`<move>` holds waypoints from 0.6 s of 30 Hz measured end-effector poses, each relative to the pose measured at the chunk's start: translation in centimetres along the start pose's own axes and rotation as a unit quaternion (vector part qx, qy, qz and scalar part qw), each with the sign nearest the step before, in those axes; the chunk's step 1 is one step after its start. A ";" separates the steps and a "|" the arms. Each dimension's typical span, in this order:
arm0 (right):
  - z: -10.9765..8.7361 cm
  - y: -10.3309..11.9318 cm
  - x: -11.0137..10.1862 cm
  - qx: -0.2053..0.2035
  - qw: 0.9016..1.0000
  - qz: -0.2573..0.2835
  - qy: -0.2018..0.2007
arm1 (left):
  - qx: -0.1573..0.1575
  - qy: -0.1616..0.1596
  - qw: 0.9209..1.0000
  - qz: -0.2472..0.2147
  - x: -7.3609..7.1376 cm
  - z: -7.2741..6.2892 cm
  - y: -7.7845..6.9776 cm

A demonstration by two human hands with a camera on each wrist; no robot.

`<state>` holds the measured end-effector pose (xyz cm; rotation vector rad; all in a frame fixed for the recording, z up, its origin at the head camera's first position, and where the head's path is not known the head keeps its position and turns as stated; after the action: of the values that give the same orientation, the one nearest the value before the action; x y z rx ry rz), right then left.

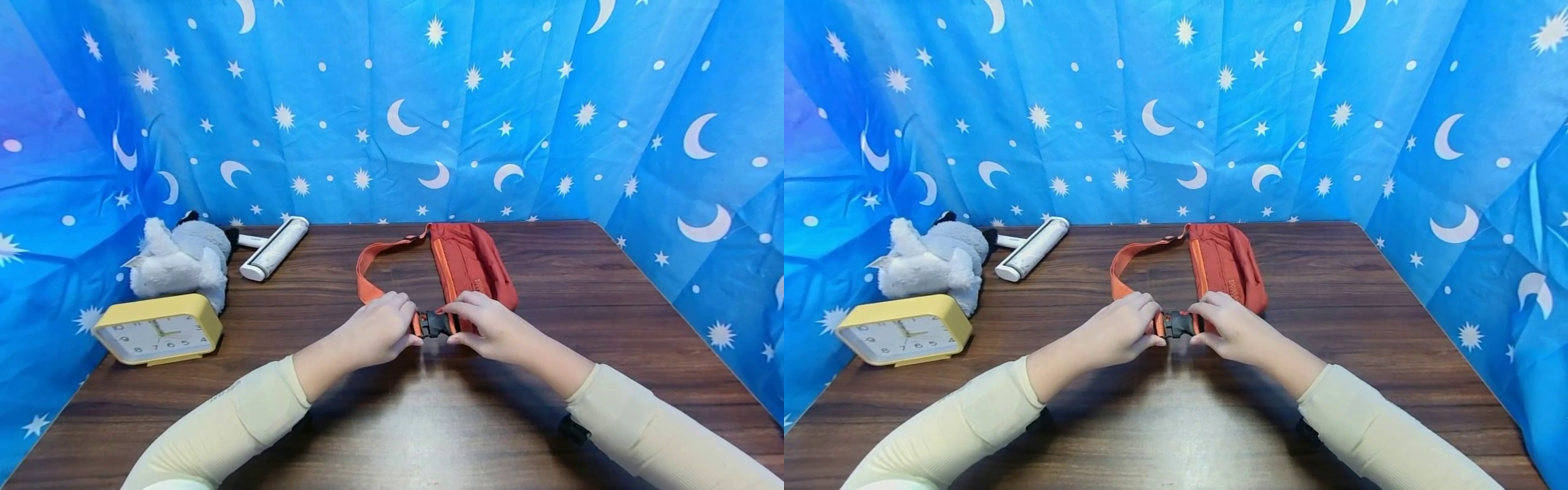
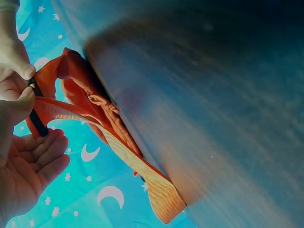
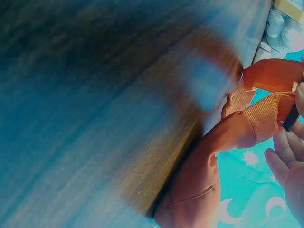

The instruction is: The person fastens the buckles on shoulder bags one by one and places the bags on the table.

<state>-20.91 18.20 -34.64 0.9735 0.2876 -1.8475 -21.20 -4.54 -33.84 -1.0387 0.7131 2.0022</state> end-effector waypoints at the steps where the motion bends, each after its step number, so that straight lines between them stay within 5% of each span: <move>1: 0.0 0.0 0.0 -0.001 1.000 -0.001 0.000 | 0.000 -0.001 1.000 0.000 0.0 0.0 0.0; 18: 0.0 0.0 0.2 0.009 1.000 -0.001 0.001 | 0.000 -0.008 1.000 -0.011 -0.2 0.0 0.0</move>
<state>-20.93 18.10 -34.79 0.9891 0.2728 -1.8529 -21.14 -4.64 -33.65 -1.0266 0.6905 1.9903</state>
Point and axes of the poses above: each hand's wrist, its own z-axis towards the middle knuckle, its own x-axis out of the palm, y = z × x, the point moved 1 cm from there along z, towards the middle knuckle, and after that the axes turned 12 degrees about -y, right-handed, at the moved point
